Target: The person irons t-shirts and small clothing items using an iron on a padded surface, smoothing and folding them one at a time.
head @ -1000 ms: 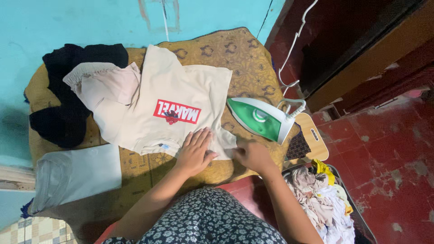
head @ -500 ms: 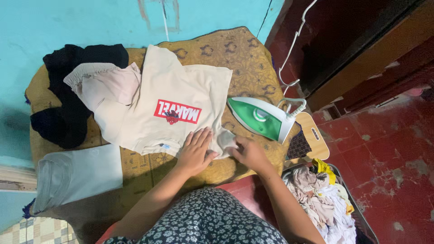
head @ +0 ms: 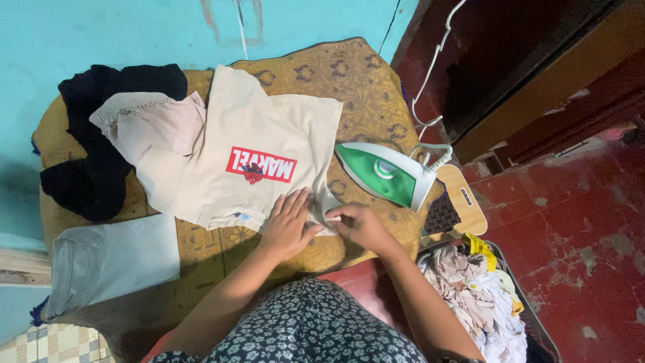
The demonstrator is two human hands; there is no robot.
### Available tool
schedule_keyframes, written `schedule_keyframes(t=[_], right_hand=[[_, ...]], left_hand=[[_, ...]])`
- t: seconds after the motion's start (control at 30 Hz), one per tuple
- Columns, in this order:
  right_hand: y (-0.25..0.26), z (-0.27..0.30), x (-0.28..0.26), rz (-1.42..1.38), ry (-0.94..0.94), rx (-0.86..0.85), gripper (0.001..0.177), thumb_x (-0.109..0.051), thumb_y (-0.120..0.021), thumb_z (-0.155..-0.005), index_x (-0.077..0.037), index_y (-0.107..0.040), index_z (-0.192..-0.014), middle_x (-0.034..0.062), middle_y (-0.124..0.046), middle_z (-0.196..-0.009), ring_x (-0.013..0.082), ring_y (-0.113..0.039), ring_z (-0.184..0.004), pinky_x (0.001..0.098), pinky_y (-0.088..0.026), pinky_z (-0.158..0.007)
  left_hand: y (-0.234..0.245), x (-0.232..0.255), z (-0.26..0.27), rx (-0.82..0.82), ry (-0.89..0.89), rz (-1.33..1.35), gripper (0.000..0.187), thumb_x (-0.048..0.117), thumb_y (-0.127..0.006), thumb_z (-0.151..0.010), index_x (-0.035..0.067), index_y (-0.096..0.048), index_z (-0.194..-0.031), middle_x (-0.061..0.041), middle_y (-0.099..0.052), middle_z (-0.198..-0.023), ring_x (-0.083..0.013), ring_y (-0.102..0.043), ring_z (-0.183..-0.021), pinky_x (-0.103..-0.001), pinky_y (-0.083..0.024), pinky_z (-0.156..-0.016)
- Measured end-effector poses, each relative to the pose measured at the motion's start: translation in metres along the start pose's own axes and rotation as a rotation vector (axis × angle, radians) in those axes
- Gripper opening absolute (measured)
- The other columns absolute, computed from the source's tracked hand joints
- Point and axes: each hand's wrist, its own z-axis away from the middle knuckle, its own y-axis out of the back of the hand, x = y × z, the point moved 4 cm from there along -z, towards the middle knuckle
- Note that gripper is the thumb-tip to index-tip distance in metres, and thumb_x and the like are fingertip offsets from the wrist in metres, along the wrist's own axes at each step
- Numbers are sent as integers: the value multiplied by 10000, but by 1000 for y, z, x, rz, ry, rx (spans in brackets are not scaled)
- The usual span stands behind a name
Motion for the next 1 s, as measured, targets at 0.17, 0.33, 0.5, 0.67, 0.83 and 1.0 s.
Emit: schedule_keyframes(t=[0.17,0.33,0.5,0.67,0.83,1.0], right_hand=[[-11,-7,4,140,-78,-24,189,-207,-778,-869,-82,-759,-1010,97,-774,-872,176,-723,-734,317,-560,-693],[-9,-3,-7,417,24,17,270,-276,-755,-838,-123,-775,-1058,123,-770,-931,327,-731,-807,412,-564,-684],[10,14,-1,699,-87,143,285,-391,-719,-864,-119,-772,-933,138,-718,-1010,351,-714,-862,469,-558,-710],[29,27,10,570,-134,174,342,-384,-775,-796,-93,-790,-975,186,-713,-929,386,-693,-787,482,-537,-679],[14,12,26,327,-336,190,490,-455,-842,-773,-16,-756,-974,187,-715,-803,337,-703,-694,424,-546,-678],[7,3,57,246,-435,278,451,-413,-852,-767,-3,-772,-936,196,-725,-757,288,-695,-665,391,-538,-669]], left_hand=[[1,1,1,48,-21,9,777,576,-459,-1003,-45,-446,-1469,-204,-353,-1610,-336,-290,-1512,-516,-153,-1229],[0,0,1,56,-19,25,770,564,-468,-1004,-20,-428,-1503,-187,-349,-1618,-334,-290,-1514,-516,-153,-1232],[0,-1,1,34,3,49,765,558,-469,-996,-6,-415,-1509,-188,-339,-1629,-333,-294,-1506,-517,-155,-1229],[0,0,0,16,0,45,774,565,-465,-999,-5,-399,-1519,-192,-334,-1624,-341,-283,-1510,-519,-147,-1226],[1,1,-1,30,-12,25,771,562,-460,-1005,-5,-395,-1524,-191,-336,-1623,-335,-280,-1513,-516,-145,-1225],[5,3,0,50,-17,38,768,561,-480,-994,4,-405,-1518,-183,-361,-1612,-324,-303,-1510,-516,-157,-1228]])
